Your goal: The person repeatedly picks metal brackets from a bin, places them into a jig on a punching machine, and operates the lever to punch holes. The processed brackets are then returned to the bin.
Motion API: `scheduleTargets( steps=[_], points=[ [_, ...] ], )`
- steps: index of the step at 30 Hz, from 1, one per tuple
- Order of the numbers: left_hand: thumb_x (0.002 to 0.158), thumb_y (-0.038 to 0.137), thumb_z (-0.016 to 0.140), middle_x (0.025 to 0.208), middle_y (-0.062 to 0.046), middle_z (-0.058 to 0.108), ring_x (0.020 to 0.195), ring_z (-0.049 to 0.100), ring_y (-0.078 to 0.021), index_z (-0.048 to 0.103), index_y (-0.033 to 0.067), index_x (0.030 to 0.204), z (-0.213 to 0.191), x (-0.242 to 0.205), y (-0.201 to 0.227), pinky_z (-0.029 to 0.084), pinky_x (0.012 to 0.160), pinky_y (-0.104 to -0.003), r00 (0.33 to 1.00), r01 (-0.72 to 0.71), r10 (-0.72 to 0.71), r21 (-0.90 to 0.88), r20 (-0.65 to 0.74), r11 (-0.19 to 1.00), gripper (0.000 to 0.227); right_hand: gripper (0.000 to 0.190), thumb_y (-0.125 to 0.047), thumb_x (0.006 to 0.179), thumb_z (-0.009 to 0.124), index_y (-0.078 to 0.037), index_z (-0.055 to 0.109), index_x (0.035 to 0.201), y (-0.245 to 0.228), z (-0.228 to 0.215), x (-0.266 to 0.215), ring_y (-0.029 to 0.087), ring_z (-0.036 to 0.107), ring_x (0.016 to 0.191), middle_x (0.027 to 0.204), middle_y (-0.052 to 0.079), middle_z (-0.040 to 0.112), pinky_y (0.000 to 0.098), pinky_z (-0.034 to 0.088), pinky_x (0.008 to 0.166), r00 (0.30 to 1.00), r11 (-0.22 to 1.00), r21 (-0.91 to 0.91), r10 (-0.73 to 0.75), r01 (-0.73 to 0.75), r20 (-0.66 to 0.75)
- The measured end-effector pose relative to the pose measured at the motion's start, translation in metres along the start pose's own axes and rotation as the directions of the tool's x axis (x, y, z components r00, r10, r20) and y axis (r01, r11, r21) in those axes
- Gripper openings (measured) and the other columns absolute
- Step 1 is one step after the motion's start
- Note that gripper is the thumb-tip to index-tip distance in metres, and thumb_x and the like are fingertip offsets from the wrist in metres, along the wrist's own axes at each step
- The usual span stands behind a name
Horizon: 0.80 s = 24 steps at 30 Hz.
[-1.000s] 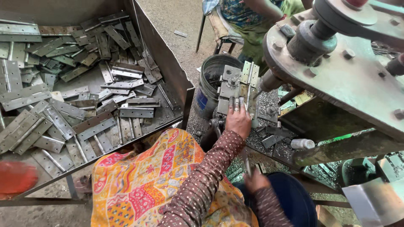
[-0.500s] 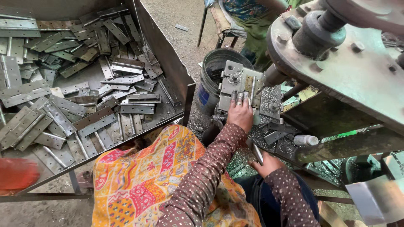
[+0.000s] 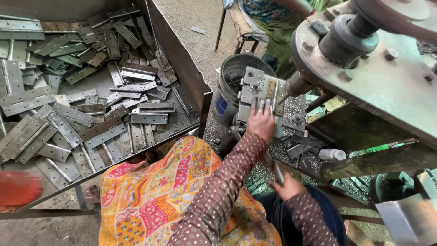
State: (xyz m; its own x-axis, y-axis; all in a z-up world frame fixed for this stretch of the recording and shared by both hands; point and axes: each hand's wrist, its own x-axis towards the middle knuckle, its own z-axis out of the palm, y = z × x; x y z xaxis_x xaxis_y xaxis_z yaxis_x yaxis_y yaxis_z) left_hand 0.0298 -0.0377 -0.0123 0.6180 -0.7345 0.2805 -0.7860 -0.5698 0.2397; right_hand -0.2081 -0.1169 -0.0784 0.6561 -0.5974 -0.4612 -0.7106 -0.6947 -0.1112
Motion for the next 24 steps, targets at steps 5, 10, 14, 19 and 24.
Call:
scheduleTargets(
  steps=[5, 10, 14, 19, 24],
  points=[
    [0.089, 0.018, 0.054, 0.135, -0.014, 0.058, 0.124, 0.058, -0.0298, 0.071, 0.0078, 0.109, -0.001, 0.026, -0.005, 0.031, 0.114, -0.052, 0.999, 0.036, -0.036, -0.002, 0.011, 0.999, 0.028, 0.066, -0.055, 0.082, 0.065, -0.007, 0.051, 0.126, -0.015, -0.010, -0.015, 0.032, 0.079, 0.076, 0.095, 0.015, 0.074, 0.0424, 0.065, 0.071, 0.993, 0.993, 0.087, 0.078, -0.086, 0.085],
    [0.093, 0.017, 0.051, 0.138, -0.016, 0.058, 0.119, 0.063, -0.0309, 0.070, 0.0066, 0.109, 0.006, 0.035, -0.009, 0.030, 0.116, -0.052, 0.990, 0.031, -0.025, 0.040, -0.140, 0.999, 0.027, 0.058, -0.056, 0.080, 0.067, -0.006, 0.061, 0.109, 0.002, 0.053, -0.009, 0.039, 0.071, 0.082, 0.088, 0.021, 0.073, 0.0483, 0.055, 0.074, 0.989, 0.978, 0.202, -0.021, 0.050, -0.144],
    [0.100, 0.019, 0.051, 0.133, -0.017, 0.061, 0.116, 0.063, -0.0287, 0.072, 0.0046, 0.103, 0.004, 0.031, -0.001, 0.029, 0.117, -0.052, 0.996, 0.032, -0.035, 0.039, 0.079, 0.999, 0.026, 0.063, -0.058, 0.080, 0.071, -0.002, 0.058, 0.104, 0.012, 0.053, -0.004, 0.039, 0.070, 0.081, 0.086, 0.022, 0.071, 0.0483, 0.056, 0.074, 0.991, 0.980, 0.161, -0.110, 0.120, -0.070],
    [0.096, 0.017, 0.056, 0.123, -0.013, 0.066, 0.101, 0.067, -0.0231, 0.072, 0.0067, 0.102, -0.006, 0.028, -0.007, 0.035, 0.114, -0.049, 0.984, 0.055, -0.051, -0.022, 0.172, 0.998, 0.020, 0.067, -0.063, 0.079, 0.070, -0.004, 0.057, 0.108, -0.008, -0.011, 0.001, 0.032, 0.074, 0.079, 0.086, 0.017, 0.072, 0.0437, 0.059, 0.076, 1.000, 0.999, -0.030, -0.022, 0.022, -0.005],
    [0.102, 0.017, 0.053, 0.129, -0.013, 0.065, 0.088, 0.070, -0.0214, 0.073, 0.0070, 0.096, 0.000, 0.028, -0.004, 0.039, 0.112, -0.048, 0.985, 0.062, -0.053, -0.049, 0.165, 0.997, 0.023, 0.062, -0.062, 0.081, 0.065, -0.007, 0.059, 0.108, -0.011, -0.001, -0.010, 0.032, 0.074, 0.079, 0.086, 0.016, 0.073, 0.0440, 0.059, 0.076, 0.998, 1.000, -0.021, -0.007, 0.006, -0.064]
  ],
)
